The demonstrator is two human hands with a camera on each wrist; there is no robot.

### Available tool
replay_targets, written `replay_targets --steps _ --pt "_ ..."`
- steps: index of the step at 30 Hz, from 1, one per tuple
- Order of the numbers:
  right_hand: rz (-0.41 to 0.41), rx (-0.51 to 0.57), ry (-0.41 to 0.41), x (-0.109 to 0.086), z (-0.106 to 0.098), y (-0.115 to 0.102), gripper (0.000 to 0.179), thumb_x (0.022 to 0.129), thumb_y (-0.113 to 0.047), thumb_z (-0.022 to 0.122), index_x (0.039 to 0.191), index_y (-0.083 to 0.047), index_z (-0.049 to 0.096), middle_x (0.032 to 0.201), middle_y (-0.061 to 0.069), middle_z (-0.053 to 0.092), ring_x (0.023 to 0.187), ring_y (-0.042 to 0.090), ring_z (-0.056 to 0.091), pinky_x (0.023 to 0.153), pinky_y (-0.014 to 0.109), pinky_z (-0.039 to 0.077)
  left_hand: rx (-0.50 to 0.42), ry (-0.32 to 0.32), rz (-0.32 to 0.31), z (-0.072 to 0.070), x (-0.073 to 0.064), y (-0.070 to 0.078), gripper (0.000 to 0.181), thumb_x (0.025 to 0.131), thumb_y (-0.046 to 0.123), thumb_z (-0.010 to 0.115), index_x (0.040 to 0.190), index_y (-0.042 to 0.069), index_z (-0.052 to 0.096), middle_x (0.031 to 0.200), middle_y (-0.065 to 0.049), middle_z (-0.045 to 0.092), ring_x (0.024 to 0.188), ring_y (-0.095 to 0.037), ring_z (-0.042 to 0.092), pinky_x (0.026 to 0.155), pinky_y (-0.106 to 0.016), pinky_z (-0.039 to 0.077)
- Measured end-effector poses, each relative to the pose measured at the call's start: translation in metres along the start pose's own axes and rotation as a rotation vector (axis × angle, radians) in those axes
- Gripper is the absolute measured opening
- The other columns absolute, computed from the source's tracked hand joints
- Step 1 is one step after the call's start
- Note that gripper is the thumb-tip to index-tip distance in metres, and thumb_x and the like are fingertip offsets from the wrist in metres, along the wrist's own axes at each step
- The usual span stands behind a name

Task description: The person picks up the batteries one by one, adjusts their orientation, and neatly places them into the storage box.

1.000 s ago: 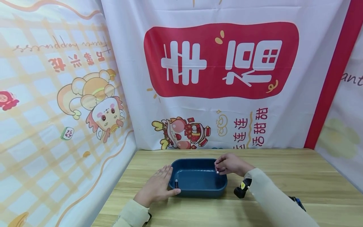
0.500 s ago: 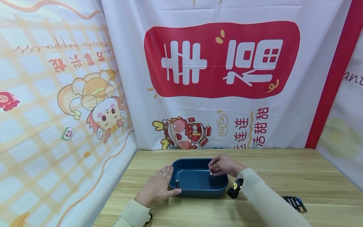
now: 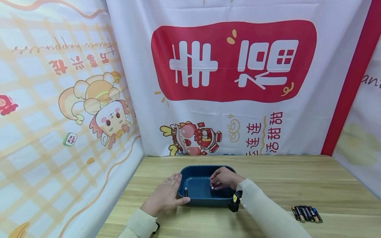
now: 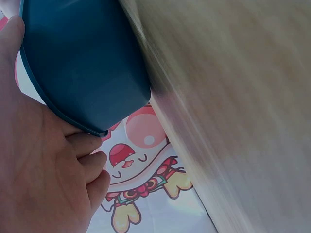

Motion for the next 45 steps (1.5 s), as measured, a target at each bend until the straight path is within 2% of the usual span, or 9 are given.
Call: replay_targets --steps 8,18,35,45 --pt "0.036 -0.067 0.008 0.012 0.019 0.0 0.015 0.093 0.001 0.061 0.104 0.011 0.063 0.087 0.015 0.068 0.076 0.023 0.066 0.071 0.04 0.059 0.011 0.005 0.011 0.0 0.0 0.001 0.107 0.083 0.083 0.035 0.155 0.005 0.023 0.159 -0.01 0.021 0.146 -0.026 0.017 0.115 -0.045 0.02" --pt "0.036 -0.102 -0.007 0.022 0.038 -0.003 0.013 0.093 0.003 0.06 0.102 0.01 0.065 0.087 0.016 0.068 0.075 0.024 0.067 0.071 0.041 0.059 0.006 -0.004 0.009 0.0 -0.001 0.0 0.106 0.084 0.082 0.035 0.154 0.004 0.024 0.159 -0.01 0.021 0.145 -0.026 0.018 0.115 -0.045 0.02" --pt "0.115 -0.282 0.08 0.037 0.051 0.001 0.007 0.088 0.001 0.064 0.085 0.002 0.07 0.077 0.011 0.067 0.07 0.022 0.066 0.062 0.035 0.059 -0.006 -0.01 0.003 -0.001 -0.002 0.002 0.105 0.084 0.082 0.036 0.154 0.005 0.024 0.159 -0.009 0.022 0.145 -0.025 0.018 0.115 -0.045 0.02" --pt "0.145 -0.308 0.11 0.047 0.059 0.005 0.008 0.088 0.0 0.065 0.081 0.0 0.069 0.075 0.012 0.067 0.067 0.023 0.066 0.059 0.035 0.058 -0.002 0.007 0.016 -0.002 -0.002 0.002 0.105 0.084 0.082 0.035 0.154 0.004 0.024 0.159 -0.011 0.022 0.145 -0.026 0.018 0.115 -0.045 0.021"
Point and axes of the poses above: each hand's wrist, its own x-axis towards the middle knuckle, its own z-axis out of the palm, y = z × x, the point moved 9 cm from there along x, towards the middle knuckle
